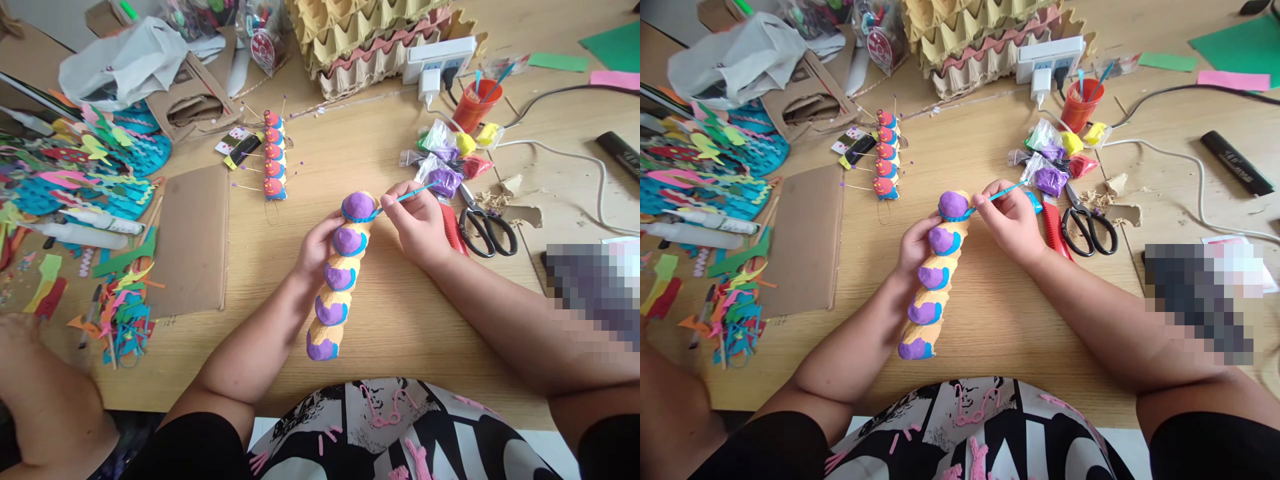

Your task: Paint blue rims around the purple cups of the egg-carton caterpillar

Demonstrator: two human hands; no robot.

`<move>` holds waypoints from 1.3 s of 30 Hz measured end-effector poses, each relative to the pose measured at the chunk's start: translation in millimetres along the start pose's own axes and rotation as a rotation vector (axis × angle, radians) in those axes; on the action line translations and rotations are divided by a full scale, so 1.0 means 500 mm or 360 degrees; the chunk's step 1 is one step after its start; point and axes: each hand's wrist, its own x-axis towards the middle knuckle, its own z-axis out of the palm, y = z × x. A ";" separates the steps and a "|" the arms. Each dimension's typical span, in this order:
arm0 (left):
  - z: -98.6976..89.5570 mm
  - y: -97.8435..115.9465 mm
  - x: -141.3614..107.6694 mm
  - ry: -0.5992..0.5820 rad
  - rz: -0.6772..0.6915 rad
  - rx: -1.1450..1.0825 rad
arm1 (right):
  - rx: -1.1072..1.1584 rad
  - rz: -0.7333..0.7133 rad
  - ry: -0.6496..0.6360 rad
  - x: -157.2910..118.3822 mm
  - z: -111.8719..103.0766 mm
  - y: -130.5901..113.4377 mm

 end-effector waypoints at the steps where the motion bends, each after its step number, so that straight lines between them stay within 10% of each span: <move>1: 0.000 0.000 0.000 -0.0003 -0.0006 0.0008 | -0.0002 0.0000 0.0000 0.000 0.000 0.000; 39: -0.006 0.002 0.006 -0.0074 -0.0042 0.0057 | 0.0350 0.0180 0.0011 0.007 -0.003 0.008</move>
